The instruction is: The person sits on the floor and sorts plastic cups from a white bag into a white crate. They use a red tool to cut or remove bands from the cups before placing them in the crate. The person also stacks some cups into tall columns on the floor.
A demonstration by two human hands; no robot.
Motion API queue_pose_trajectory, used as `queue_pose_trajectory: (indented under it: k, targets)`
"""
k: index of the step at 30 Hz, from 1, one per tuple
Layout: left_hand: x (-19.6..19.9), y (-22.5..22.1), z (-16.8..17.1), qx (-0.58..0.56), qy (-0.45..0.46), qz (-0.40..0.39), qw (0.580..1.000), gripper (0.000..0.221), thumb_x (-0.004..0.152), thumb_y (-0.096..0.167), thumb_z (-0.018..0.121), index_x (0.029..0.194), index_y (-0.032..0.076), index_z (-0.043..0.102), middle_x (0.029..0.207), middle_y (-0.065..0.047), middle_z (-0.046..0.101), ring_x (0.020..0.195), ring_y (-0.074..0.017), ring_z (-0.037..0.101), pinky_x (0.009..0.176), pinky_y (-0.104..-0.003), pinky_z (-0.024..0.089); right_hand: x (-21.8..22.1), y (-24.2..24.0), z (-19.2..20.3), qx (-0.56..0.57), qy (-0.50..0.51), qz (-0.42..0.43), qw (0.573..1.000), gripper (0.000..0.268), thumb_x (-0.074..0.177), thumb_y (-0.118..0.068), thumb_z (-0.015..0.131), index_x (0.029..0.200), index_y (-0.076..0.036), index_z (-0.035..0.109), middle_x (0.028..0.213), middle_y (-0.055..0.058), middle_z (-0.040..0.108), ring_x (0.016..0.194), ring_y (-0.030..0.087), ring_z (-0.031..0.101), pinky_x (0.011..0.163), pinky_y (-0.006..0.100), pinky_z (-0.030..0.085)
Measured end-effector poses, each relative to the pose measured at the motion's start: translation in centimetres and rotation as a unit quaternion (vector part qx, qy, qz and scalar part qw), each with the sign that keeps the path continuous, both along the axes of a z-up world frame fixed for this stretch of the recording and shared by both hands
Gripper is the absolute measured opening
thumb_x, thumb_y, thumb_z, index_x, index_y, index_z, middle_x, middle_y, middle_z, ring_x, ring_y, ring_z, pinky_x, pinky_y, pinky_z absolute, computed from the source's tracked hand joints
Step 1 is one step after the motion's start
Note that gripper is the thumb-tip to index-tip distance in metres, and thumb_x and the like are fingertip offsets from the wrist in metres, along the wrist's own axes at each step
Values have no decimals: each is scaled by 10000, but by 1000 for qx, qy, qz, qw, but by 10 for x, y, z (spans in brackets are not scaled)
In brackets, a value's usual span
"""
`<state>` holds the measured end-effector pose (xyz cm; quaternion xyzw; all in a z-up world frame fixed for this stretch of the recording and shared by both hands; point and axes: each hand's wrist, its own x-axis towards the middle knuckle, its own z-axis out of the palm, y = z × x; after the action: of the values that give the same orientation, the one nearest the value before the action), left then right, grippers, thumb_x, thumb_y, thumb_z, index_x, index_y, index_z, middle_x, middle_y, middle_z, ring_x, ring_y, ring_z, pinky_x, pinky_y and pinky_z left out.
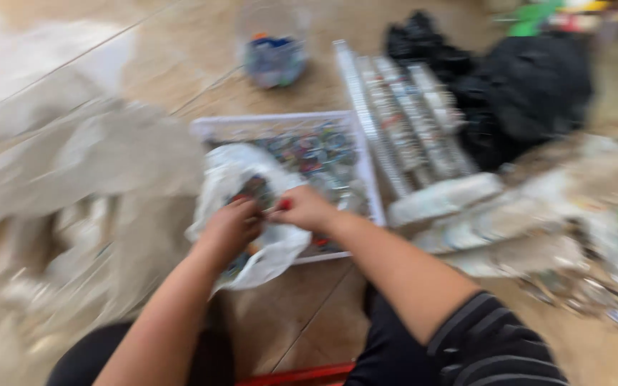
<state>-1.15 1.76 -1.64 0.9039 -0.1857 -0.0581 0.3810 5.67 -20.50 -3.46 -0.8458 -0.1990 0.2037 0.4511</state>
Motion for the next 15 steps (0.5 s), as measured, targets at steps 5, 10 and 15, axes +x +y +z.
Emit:
queue_pose_trajectory:
  k: [5, 10, 15]
  targets:
    - [-7, -7, 27, 16, 61, 174, 983, 341, 791, 98, 745, 1129, 148, 744, 1020, -62, 762, 835, -243, 747, 709, -364, 561, -12, 23, 27, -90, -33, 29, 995, 372, 850, -407, 657, 702, -68, 692, 684, 104, 710, 608, 315, 622, 630, 418, 523]
    - [-3, -13, 15, 109, 52, 213, 970, 977, 621, 451, 869, 1388, -68, 557, 1293, -273, 636, 1124, -404, 664, 904, -472, 554, -21, 31, 26, 10, 42, -152, 987, 267, 831, -296, 684, 835, -37, 743, 758, 115, 726, 665, 272, 657, 695, 371, 551]
    - [-2, -8, -26, 151, 40, 224, 962, 1062, 535, 493, 946, 1330, -77, 535, 913, -291, 768, 791, -403, 792, 634, -452, 615, -35, 39, 44, 110, 158, -139, 971, 135, 805, -184, 745, 809, -51, 768, 726, 99, 690, 609, 192, 583, 622, 316, 501]
